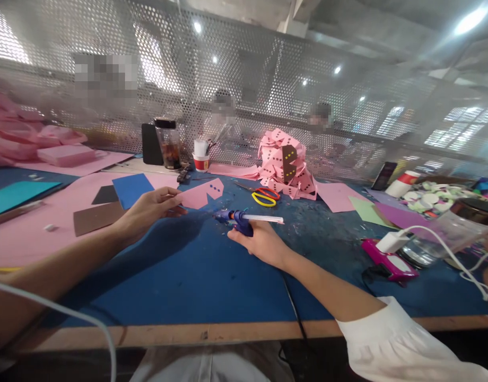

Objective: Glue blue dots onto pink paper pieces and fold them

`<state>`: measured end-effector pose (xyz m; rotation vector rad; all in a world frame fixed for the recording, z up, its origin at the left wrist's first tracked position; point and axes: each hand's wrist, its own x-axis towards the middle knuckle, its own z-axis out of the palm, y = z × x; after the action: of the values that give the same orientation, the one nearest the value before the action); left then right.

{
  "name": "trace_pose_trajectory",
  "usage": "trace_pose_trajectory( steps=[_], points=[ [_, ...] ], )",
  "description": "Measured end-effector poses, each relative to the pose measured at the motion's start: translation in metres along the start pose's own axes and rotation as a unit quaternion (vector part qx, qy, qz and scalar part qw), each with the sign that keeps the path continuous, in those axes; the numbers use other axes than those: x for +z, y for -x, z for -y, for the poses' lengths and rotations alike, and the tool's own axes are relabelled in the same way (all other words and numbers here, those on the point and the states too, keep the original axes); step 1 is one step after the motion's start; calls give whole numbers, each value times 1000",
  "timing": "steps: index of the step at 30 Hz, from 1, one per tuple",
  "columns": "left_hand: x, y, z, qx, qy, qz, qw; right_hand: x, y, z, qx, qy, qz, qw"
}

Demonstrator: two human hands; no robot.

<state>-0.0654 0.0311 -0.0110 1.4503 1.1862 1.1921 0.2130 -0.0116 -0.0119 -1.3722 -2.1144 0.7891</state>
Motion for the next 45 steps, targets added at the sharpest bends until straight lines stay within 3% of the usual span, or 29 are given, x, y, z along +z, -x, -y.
trace_pose_trajectory(
  steps=[11, 45],
  points=[
    [-2, -5, 8, -13, 7, -28, 1000, 11, -27, 0, 9, 16, 36, 999],
    [-4, -9, 15, -9, -7, -25, 1000, 13, -28, 0, 28, 56, 30, 998]
  ],
)
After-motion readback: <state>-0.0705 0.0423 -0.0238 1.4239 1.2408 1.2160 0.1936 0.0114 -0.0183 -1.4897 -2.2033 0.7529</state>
